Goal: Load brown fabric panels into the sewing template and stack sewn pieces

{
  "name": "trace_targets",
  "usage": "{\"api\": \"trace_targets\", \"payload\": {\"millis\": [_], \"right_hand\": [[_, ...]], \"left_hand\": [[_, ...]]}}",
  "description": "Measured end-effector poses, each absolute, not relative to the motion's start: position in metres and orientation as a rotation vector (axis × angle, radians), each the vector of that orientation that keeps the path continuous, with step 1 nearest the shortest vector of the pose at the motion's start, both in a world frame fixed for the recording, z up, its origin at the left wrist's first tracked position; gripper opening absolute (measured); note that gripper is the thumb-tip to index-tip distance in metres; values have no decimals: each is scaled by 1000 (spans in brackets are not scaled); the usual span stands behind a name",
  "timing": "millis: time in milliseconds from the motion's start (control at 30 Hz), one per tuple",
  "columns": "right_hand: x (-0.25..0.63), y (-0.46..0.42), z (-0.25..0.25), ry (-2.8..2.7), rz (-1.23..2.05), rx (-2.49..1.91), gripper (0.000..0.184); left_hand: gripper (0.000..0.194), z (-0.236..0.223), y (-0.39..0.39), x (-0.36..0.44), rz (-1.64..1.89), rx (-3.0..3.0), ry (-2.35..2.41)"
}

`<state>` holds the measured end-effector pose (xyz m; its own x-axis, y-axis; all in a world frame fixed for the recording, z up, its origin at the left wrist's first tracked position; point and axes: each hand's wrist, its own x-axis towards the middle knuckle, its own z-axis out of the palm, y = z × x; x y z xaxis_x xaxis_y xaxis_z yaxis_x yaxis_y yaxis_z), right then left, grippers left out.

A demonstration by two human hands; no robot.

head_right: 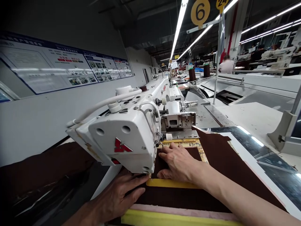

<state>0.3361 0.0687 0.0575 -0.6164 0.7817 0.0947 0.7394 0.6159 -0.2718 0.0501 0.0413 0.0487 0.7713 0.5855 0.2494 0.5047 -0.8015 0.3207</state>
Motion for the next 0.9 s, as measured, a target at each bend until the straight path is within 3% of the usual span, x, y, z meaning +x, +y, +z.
{"api": "trace_targets", "payload": {"millis": [900], "right_hand": [[333, 62, 71, -2641, 374, -1252, 31]], "left_hand": [[47, 55, 42, 46, 441, 2713, 812]]}}
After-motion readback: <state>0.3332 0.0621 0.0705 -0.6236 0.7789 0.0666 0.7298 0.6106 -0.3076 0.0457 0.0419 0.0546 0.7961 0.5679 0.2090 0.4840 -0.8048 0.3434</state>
